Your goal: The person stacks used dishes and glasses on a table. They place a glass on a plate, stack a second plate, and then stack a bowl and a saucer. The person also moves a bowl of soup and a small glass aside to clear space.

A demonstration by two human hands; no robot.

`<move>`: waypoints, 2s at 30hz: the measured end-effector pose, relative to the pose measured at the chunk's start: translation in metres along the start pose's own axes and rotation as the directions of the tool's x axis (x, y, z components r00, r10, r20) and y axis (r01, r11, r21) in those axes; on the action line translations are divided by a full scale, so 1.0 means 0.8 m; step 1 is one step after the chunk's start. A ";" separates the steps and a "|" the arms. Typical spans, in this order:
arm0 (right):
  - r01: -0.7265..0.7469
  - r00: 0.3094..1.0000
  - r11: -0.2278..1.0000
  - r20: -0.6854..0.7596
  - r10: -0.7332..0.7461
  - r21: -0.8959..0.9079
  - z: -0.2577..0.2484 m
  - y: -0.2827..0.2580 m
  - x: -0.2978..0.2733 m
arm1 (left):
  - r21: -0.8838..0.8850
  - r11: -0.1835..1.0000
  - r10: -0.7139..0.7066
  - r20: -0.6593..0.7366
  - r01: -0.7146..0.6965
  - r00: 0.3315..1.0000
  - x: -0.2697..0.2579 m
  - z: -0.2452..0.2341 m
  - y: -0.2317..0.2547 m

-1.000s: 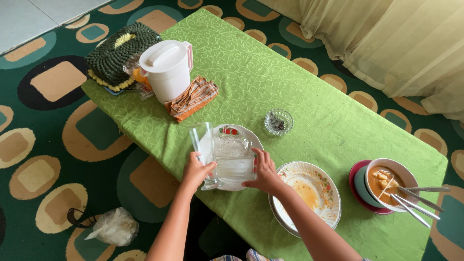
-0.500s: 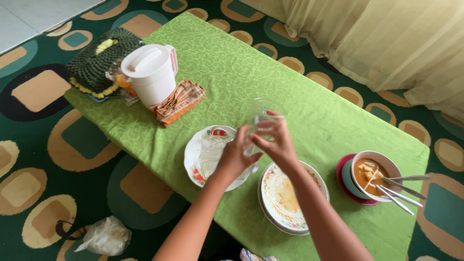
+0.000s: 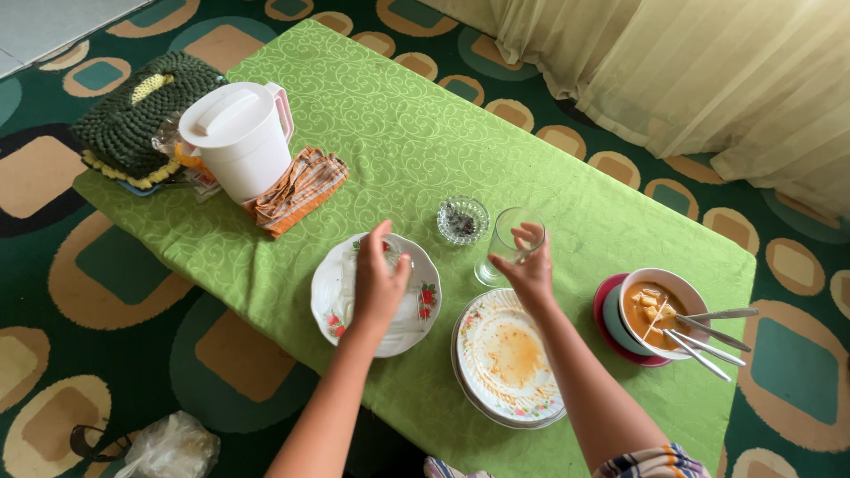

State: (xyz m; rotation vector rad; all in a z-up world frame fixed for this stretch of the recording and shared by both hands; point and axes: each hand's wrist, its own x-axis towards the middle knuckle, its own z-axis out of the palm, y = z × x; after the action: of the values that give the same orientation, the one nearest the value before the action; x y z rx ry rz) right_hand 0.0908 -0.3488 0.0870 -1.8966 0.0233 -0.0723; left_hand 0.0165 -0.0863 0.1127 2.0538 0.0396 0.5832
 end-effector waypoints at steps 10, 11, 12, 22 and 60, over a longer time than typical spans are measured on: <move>-0.216 0.946 0.971 -0.224 0.233 0.099 0.037 0.018 -0.024 | 0.082 0.979 -0.168 -0.199 0.188 0.965 -0.025 -0.060 -0.114; -0.314 0.887 0.940 -0.313 0.340 0.133 0.048 0.012 -0.030 | 0.104 0.970 -0.192 -0.221 0.219 0.956 -0.028 -0.060 -0.129; -0.226 0.900 0.959 -0.342 0.272 0.168 0.062 0.008 -0.045 | 0.126 0.960 -0.215 -0.243 0.251 0.946 -0.029 -0.059 -0.144; -0.302 0.815 0.900 -0.405 0.414 0.313 0.149 0.053 -0.066 | -0.353 0.644 -0.732 -0.029 0.679 0.680 -0.051 -0.027 -0.222; -0.737 0.630 0.415 0.320 0.708 0.533 -0.075 -0.049 -0.195 | -0.491 0.315 -0.656 0.506 0.812 0.560 -0.098 -0.023 0.012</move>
State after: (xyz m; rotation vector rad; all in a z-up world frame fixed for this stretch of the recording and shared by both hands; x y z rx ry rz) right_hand -0.0696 -0.3843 0.1375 -1.0583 0.7249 0.5184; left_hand -0.0626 -0.0965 0.0979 1.1103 0.5535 -0.2393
